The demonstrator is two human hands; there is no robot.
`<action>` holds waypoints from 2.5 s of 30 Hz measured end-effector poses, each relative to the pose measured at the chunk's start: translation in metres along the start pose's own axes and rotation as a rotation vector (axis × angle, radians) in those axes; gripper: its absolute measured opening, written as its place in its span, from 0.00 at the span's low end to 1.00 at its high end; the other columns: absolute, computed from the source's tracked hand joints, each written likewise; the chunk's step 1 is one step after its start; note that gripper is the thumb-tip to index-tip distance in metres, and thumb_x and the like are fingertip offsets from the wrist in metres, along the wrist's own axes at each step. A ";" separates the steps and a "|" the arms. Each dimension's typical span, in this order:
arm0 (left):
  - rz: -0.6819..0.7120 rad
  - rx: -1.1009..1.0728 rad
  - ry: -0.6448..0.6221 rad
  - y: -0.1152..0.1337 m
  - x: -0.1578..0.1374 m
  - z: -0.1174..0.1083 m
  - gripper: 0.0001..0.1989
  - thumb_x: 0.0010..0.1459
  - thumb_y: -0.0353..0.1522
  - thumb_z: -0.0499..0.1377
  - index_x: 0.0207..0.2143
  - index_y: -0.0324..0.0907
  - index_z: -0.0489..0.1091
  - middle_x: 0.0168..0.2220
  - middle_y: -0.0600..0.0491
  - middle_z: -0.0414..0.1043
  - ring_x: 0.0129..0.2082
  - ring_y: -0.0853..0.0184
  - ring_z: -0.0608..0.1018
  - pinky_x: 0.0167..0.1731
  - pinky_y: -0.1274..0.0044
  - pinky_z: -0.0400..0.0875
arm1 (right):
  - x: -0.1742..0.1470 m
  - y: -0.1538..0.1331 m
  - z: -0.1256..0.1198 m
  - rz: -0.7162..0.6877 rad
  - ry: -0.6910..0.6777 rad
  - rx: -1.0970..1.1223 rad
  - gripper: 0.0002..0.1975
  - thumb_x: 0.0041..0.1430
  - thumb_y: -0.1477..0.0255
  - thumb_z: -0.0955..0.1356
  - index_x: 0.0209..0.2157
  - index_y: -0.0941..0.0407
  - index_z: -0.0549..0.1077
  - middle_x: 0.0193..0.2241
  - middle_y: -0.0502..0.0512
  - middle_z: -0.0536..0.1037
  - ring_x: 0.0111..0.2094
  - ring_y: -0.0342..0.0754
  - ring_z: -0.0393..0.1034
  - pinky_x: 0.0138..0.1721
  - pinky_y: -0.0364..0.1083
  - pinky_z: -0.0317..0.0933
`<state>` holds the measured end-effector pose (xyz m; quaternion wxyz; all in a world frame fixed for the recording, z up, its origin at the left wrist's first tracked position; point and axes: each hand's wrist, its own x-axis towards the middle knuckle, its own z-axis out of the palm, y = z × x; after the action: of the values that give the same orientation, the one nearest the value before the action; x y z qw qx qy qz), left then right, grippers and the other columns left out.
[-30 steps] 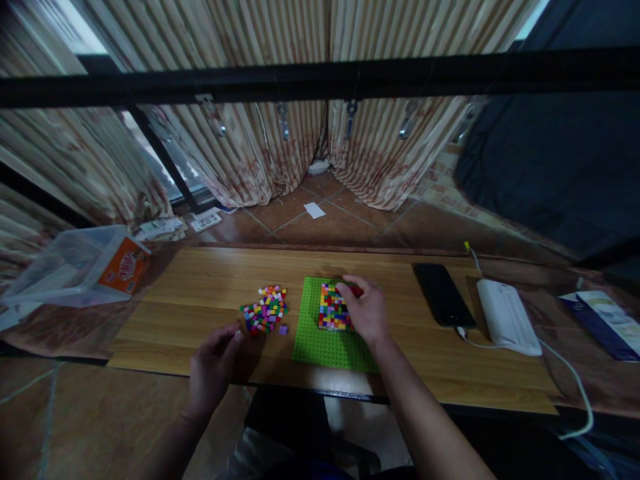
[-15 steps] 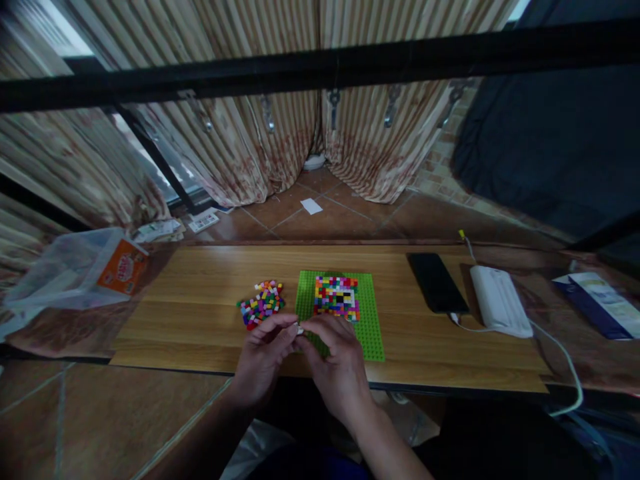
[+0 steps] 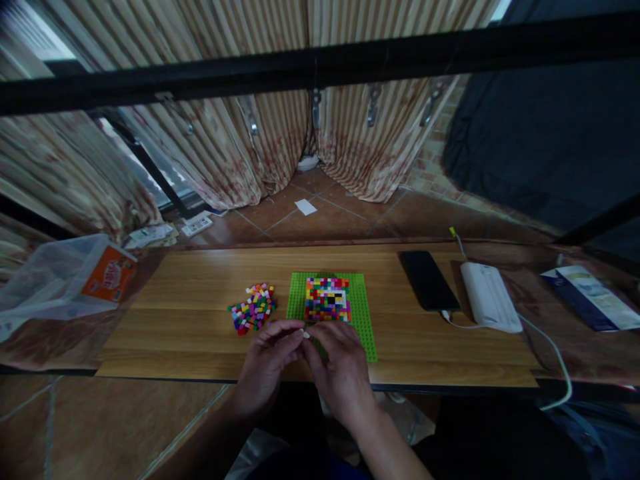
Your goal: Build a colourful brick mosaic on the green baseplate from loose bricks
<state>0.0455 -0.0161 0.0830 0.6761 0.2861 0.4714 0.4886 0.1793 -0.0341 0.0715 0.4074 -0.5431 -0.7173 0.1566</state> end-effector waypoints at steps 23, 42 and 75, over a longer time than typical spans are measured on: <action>0.077 0.225 -0.132 -0.017 0.014 0.007 0.13 0.51 0.34 0.62 0.40 0.44 0.76 0.32 0.51 0.76 0.30 0.67 0.75 0.28 0.78 0.69 | 0.011 0.012 0.000 0.235 0.070 0.112 0.10 0.64 0.67 0.62 0.39 0.51 0.74 0.36 0.54 0.78 0.38 0.49 0.73 0.40 0.49 0.67; 0.161 0.417 -0.003 -0.038 0.020 -0.036 0.09 0.52 0.32 0.61 0.37 0.40 0.74 0.30 0.53 0.74 0.31 0.67 0.74 0.33 0.78 0.68 | 0.085 0.066 -0.002 -0.050 -0.196 -0.373 0.13 0.62 0.70 0.61 0.30 0.54 0.76 0.35 0.57 0.73 0.40 0.52 0.66 0.42 0.50 0.61; 0.140 0.336 -0.035 -0.041 0.023 -0.045 0.08 0.51 0.33 0.61 0.35 0.40 0.74 0.29 0.54 0.72 0.29 0.69 0.73 0.30 0.79 0.67 | 0.079 0.068 -0.006 0.018 -0.036 -0.144 0.09 0.60 0.66 0.64 0.35 0.54 0.75 0.37 0.56 0.76 0.41 0.51 0.69 0.46 0.52 0.62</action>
<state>0.0226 -0.0128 0.0223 0.5912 0.4355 0.5136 0.4439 0.2222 0.0604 0.0623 0.3530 -0.5746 -0.7289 0.1180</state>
